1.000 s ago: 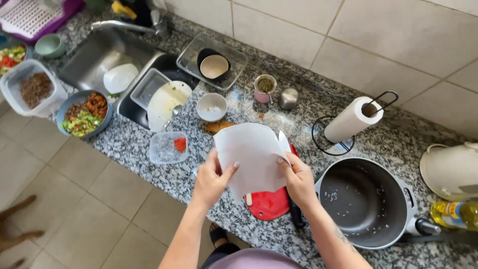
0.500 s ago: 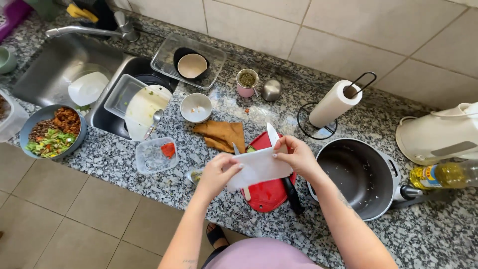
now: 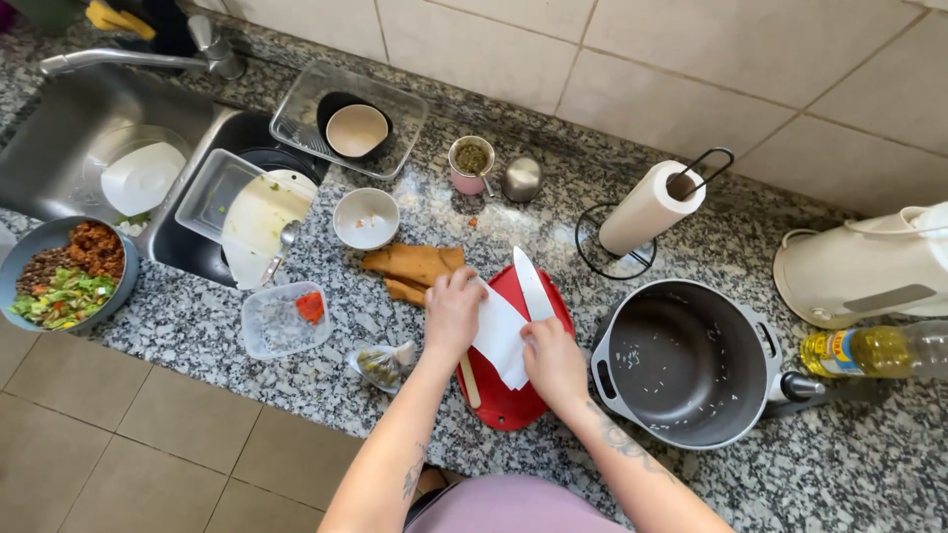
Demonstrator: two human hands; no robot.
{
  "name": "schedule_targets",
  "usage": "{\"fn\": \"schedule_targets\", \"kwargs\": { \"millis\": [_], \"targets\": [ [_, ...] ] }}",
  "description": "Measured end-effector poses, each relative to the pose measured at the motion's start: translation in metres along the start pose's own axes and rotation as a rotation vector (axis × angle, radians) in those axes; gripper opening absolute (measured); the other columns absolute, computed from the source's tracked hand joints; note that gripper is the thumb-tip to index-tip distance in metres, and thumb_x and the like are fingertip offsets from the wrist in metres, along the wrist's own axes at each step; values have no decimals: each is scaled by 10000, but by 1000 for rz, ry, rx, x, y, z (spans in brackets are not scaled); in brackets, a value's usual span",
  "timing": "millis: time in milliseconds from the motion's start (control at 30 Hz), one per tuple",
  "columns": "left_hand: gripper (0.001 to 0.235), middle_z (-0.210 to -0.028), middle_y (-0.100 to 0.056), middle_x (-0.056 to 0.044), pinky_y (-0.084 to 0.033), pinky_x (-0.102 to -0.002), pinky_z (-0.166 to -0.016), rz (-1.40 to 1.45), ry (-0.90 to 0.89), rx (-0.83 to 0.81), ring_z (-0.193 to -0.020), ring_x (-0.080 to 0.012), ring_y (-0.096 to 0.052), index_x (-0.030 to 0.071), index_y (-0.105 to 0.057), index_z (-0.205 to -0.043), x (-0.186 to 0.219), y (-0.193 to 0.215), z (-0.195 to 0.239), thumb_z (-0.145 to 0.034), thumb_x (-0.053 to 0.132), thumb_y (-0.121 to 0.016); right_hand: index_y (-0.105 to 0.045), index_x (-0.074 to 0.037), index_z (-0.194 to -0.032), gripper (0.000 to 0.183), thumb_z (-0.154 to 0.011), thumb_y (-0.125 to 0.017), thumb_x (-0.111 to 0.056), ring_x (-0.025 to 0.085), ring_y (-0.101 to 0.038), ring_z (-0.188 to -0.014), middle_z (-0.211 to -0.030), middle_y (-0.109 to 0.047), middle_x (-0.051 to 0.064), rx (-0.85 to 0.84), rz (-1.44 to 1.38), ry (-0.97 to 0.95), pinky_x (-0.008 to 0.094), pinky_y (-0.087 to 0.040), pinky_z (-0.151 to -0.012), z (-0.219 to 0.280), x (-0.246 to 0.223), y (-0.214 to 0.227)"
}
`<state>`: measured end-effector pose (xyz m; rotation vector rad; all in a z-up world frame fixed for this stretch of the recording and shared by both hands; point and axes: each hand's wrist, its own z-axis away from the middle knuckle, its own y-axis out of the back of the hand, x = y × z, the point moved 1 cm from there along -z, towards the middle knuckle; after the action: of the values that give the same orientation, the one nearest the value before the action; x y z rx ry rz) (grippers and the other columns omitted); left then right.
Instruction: The person prepares a meal by chopping a small ingredient with a knife and adding it to a bowl containing grains and vegetables. They then wrap a piece of avocado in a paper towel, place it in a container, and store it in the refrigerator.
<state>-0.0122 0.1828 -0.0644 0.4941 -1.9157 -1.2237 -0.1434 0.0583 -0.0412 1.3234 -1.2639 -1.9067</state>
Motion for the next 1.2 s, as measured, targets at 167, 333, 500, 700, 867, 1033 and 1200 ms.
{"fn": "schedule_targets", "kwargs": {
  "millis": [167,333,500,700,867,1033,1200],
  "targets": [
    [331,-1181,-456,76,-371,-342,-817,-130,-63,-64,-1070,-195,-437,295,-600,-1031,11,4,7,-782,78,-578,-583,-155,-929,210,-725,-629,-148,276,-564,-957,-957,-522,43,119,225,131,382,-487,-769,-8,8,-18],
    [421,-1199,-477,119,-299,-403,-885,-209,-112,-257,-1166,-181,-375,347,-528,-1093,5,-5,7,-786,57,-528,-430,-194,-1011,307,-752,-585,-133,282,-573,-957,-918,-592,57,39,155,66,409,-429,-832,-16,15,-16],
    [329,-973,-592,12,-449,-423,-824,269,60,-193,-981,-228,-604,266,-516,-1063,24,65,11,-805,62,-521,-470,-177,-1001,247,-784,-501,-63,335,-601,-923,-930,-605,74,175,-86,111,443,-439,-745,-43,3,26],
    [223,-920,-544,-24,-521,-396,-731,375,159,-204,-894,-300,-641,235,-564,-888,-14,7,41,-860,49,-445,-557,-210,-967,256,-738,-658,-160,246,-531,-948,-942,-521,3,293,123,339,378,-449,-743,-46,-3,-12],
    [216,-931,-526,3,-483,-422,-743,259,203,-208,-822,-308,-647,227,-569,-885,-14,2,48,-854,66,-428,-531,-163,-1035,285,-809,-649,-290,281,-572,-950,-979,-543,44,133,3,182,403,-480,-767,-32,-6,-27],
    [224,-948,-493,25,-456,-380,-747,220,279,-159,-827,-275,-644,197,-580,-930,-10,6,52,-849,57,-424,-488,-141,-1066,338,-824,-655,-307,313,-577,-932,-977,-523,67,173,-44,155,432,-486,-774,-22,-14,-24],
    [209,-886,-435,55,-354,-370,-748,-20,136,-103,-868,-207,-520,246,-539,-877,-2,23,37,-859,78,-417,-445,-155,-1120,389,-822,-634,-319,328,-617,-860,-842,-577,69,19,-79,69,468,-491,-762,-19,-29,-9]
  ]
}}
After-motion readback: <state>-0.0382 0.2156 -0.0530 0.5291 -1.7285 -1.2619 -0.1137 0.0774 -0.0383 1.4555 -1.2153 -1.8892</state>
